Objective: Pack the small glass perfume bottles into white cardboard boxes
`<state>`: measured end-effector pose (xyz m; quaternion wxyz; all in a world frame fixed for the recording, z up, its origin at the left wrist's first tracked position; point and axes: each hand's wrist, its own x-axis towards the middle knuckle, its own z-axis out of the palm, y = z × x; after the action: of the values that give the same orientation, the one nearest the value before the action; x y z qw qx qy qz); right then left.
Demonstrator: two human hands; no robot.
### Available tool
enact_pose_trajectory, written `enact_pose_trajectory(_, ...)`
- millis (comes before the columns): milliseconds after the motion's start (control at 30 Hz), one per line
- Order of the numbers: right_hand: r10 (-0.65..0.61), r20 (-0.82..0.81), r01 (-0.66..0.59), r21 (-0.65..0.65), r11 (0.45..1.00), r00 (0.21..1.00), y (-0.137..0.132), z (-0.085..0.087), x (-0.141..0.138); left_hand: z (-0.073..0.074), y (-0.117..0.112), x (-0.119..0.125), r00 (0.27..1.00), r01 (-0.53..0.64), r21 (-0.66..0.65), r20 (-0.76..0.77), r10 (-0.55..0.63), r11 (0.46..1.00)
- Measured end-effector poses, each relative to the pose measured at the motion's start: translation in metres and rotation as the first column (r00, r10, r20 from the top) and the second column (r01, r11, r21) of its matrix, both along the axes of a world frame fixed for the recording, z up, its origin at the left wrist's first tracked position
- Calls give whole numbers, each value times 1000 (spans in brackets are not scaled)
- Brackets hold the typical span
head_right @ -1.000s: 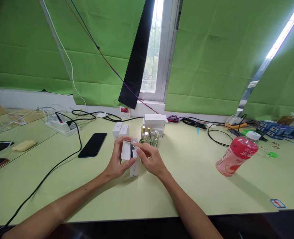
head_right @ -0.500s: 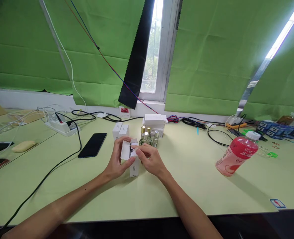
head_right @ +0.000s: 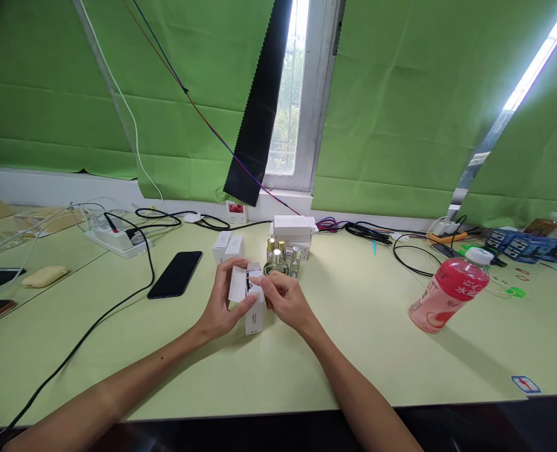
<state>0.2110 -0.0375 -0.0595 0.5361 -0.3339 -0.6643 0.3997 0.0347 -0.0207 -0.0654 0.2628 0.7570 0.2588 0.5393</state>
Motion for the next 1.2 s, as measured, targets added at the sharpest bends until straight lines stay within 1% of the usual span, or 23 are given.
enact_pose_trajectory(133, 3, -14, -4, -5, 1000, 1000, 0, 1, -1, 0, 1, 1, 1000, -6, -1, -1, 6, 1000)
enact_pose_trajectory(267, 12, -47, -13, -38, 999, 999, 0, 3, -1, -1, 0, 1, 1000, -8, -13, -2, 8, 1000)
enact_pose_trajectory(467, 12, -82, -17, -64, 998, 997, 2, 1, -3, 0, 0, 1, 1000, -18, -19, -3, 18, 1000)
enact_pose_trajectory(700, -5, -66, 0, -75, 997, 998, 3, -1, -3, 1, -2, 2, 1000, -29, -33, -12, 28, 999)
enact_pose_trajectory(1000, -37, -19, 36, -45, 998, 999, 0, 4, -5, 0, -1, 1, 1000, -25, -22, -7, 24, 999)
enact_pose_trajectory(1200, -24, -48, 20, -79, 997, 999, -2, 6, -6, 3, -2, 2, 999, -34, -15, -17, 34, 999)
